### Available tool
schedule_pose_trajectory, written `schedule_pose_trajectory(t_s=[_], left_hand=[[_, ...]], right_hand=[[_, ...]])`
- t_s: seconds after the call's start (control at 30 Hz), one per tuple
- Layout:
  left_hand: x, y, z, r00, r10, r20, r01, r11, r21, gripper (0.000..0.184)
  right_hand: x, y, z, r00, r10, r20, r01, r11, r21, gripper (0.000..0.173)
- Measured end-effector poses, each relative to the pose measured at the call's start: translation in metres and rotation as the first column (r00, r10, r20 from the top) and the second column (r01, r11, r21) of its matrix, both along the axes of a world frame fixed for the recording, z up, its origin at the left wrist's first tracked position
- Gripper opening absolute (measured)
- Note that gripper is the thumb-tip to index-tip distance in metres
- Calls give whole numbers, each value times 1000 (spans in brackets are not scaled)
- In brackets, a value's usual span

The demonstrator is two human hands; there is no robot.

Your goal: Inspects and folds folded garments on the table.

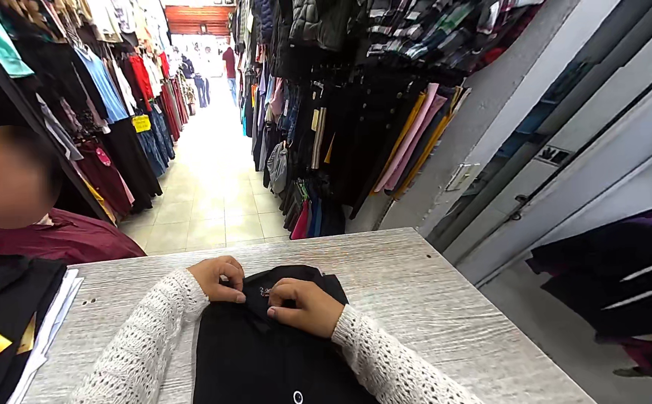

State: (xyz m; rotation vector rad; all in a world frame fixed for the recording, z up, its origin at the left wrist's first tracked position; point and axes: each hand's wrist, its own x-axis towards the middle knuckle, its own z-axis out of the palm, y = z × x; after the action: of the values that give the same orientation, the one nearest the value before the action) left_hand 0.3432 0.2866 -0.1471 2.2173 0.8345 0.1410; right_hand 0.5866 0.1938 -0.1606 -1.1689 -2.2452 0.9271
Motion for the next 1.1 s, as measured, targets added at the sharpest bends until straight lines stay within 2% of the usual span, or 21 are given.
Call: schedule_pose_trajectory(t_s=[0.17,0.23,0.37,0.4,0.47,0.53,0.6,0.7,0.77,0.83,0.93,1.0,1.03,1.07,1.1], left_hand=[[8,2,6,999,-45,15,43,995,91,23],[8,10,5,997,-47,-62,51,996,72,25],[23,18,8,976,39,-216,-27,998,61,32],[25,19,9,975,61,-214,-54,998,39,32],[22,23,-1,991,92,-96,-94,995,-18,27],[17,25,-9,991,133,9,-132,986,-105,37],[15,27,-10,984,181,6,-177,970,-169,46],[14,29,-8,972,230,-56,-236,954,-186,36],[15,24,-3,953,279,-118,-291,951,-108,33],[22,10,8,923,348,-162,-342,937,64,39],[35,-30,19,930,332,-161,-269,909,320,29],[55,-64,22,935,266,-233,-192,935,298,28],[63,-80,11,942,273,-194,-197,920,338,27],[68,-91,-12,951,308,-34,-252,830,499,23],[71,-95,-37,939,310,148,-329,685,651,18]], right_hand=[[3,1,1,998,-48,-39,45,997,-65,25],[4,1,1,997,-55,-52,52,996,-68,23],[2,0,6,999,-42,15,43,997,-63,21],[1,0,6,999,-42,29,44,997,-59,22],[-1,-1,7,997,-49,56,53,996,-66,22],[-2,-2,8,996,-57,73,63,995,-75,22],[-4,-3,9,994,-56,91,64,994,-85,22],[-4,-3,10,992,-61,108,71,992,-100,22],[-5,-3,10,992,-62,110,73,993,-96,23],[-6,-4,10,992,-68,103,77,993,-85,24],[-7,-4,9,993,-65,100,73,994,-75,25],[-8,-4,8,993,-63,99,70,995,-70,25],[-8,-4,7,993,-62,100,68,996,-54,25],[-8,-5,5,993,-63,100,67,997,-32,24],[-9,-6,4,993,-63,104,65,998,-16,24]])
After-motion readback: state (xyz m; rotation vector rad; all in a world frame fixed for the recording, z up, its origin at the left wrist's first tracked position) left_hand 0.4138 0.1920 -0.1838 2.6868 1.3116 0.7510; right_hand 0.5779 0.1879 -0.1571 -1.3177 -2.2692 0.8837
